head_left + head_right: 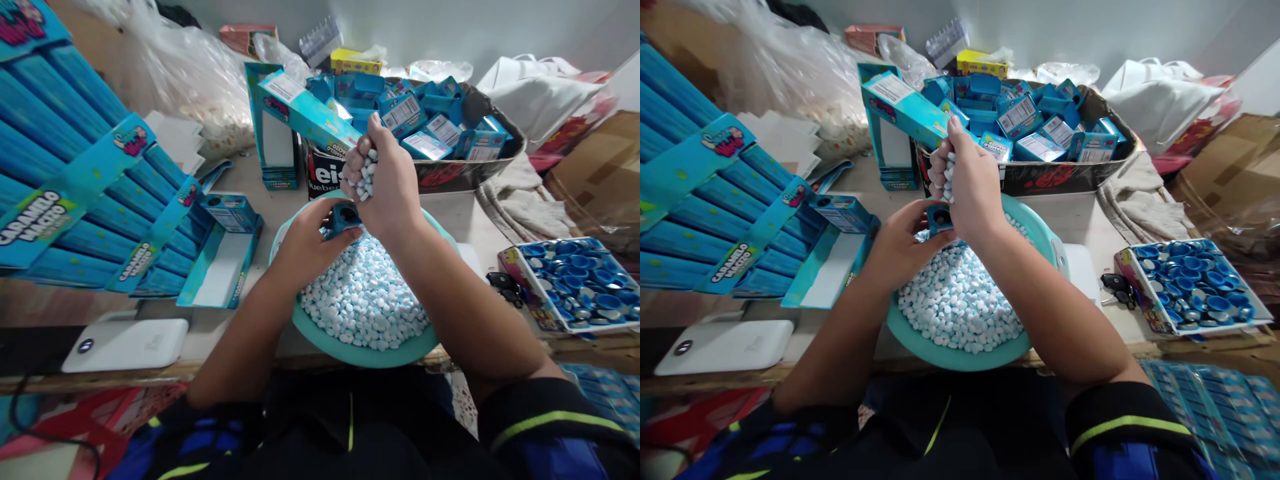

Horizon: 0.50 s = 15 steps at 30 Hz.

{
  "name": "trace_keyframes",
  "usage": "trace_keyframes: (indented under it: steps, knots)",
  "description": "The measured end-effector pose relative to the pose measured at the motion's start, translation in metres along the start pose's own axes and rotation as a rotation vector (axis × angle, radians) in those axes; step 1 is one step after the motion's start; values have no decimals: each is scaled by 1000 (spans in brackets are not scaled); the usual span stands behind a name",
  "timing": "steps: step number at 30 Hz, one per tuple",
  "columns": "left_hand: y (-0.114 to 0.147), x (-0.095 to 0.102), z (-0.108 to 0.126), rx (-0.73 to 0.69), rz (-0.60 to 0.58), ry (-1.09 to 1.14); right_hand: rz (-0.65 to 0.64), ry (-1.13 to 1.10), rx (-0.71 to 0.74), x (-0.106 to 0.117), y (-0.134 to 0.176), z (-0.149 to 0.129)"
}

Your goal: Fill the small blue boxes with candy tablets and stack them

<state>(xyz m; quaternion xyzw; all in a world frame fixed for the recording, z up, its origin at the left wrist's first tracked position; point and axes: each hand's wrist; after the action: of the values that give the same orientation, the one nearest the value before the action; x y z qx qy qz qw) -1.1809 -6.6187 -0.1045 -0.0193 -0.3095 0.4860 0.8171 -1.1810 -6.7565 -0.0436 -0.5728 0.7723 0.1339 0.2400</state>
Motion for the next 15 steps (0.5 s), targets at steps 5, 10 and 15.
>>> trace_keyframes:
  steps: [5,10,15]
  knots:
    - [0,-1,-1,-12,5,4,-7,75,26,4,-4,2]
    - [0,-1,-1,-12,17,0,5,79,52,5,-3,3]
    - [0,-1,1,-12,8,18,-1,115,71,7,-4,5]
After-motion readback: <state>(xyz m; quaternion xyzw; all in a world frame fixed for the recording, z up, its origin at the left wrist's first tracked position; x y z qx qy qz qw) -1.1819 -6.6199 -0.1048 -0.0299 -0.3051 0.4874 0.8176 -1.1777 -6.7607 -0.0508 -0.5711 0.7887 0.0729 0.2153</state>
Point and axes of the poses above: each hand's wrist, its own y-axis away from the middle knuckle, its own x-axis out of the back of the hand, z = x × y
